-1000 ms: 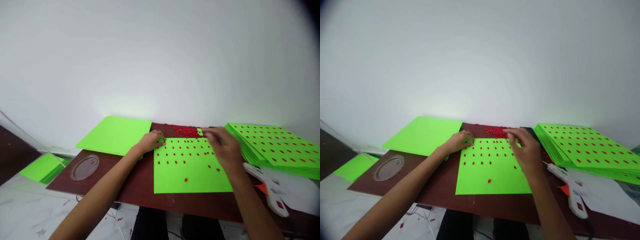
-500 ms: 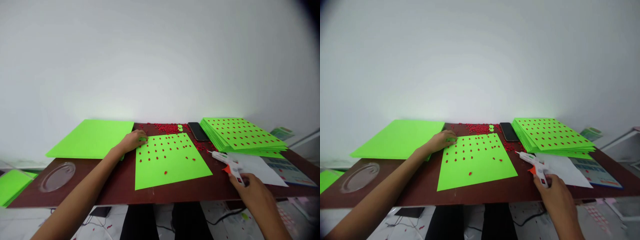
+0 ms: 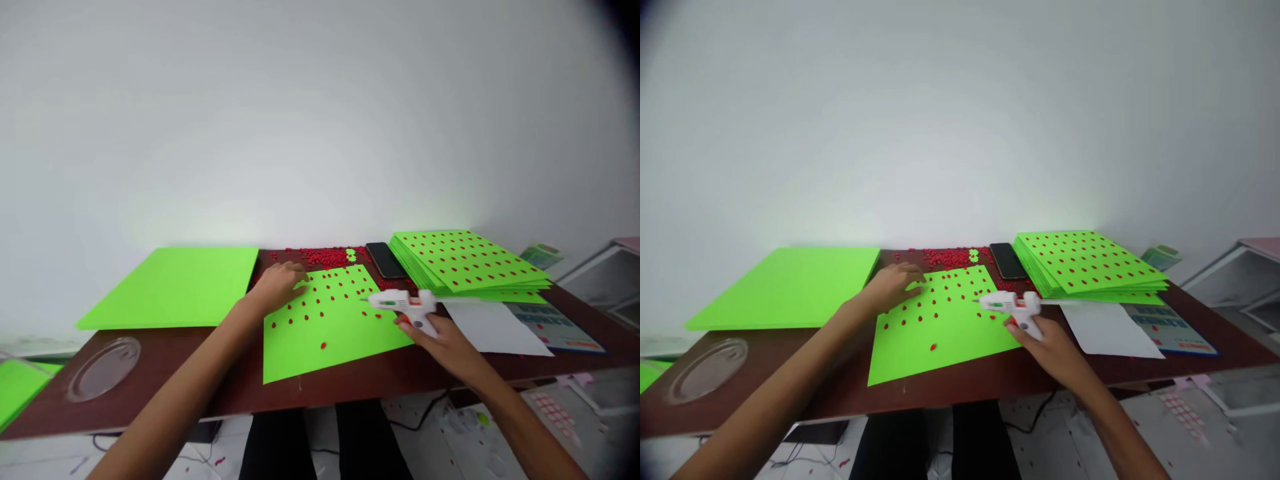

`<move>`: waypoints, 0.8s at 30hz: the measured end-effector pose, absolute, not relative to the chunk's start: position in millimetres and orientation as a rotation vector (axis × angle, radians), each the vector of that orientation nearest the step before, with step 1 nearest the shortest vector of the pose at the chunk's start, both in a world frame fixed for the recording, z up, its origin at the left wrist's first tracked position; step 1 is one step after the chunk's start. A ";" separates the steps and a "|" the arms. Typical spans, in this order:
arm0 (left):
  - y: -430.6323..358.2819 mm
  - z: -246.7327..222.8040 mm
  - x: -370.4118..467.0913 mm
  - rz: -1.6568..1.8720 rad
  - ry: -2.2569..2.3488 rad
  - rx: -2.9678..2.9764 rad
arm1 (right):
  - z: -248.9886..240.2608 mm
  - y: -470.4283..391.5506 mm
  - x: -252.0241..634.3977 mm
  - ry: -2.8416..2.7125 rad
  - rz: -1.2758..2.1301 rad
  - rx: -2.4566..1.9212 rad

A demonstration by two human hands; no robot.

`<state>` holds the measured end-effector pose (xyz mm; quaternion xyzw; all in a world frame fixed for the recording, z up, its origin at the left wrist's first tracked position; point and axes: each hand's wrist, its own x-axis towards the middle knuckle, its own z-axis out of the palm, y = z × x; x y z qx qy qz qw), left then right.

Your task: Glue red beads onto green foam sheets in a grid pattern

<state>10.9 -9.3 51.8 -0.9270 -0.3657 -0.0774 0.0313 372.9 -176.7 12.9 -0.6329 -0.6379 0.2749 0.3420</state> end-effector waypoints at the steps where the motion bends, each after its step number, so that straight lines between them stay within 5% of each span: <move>1: -9.1 49.3 18.8 -0.233 -1.132 -2.863 | 14.7 -169.4 364.1 -1.716 0.731 -1.632; 24: 2.7 15.1 24.6 -0.431 -1.134 -2.910 | 10.2 -144.5 344.3 -1.912 0.744 -1.719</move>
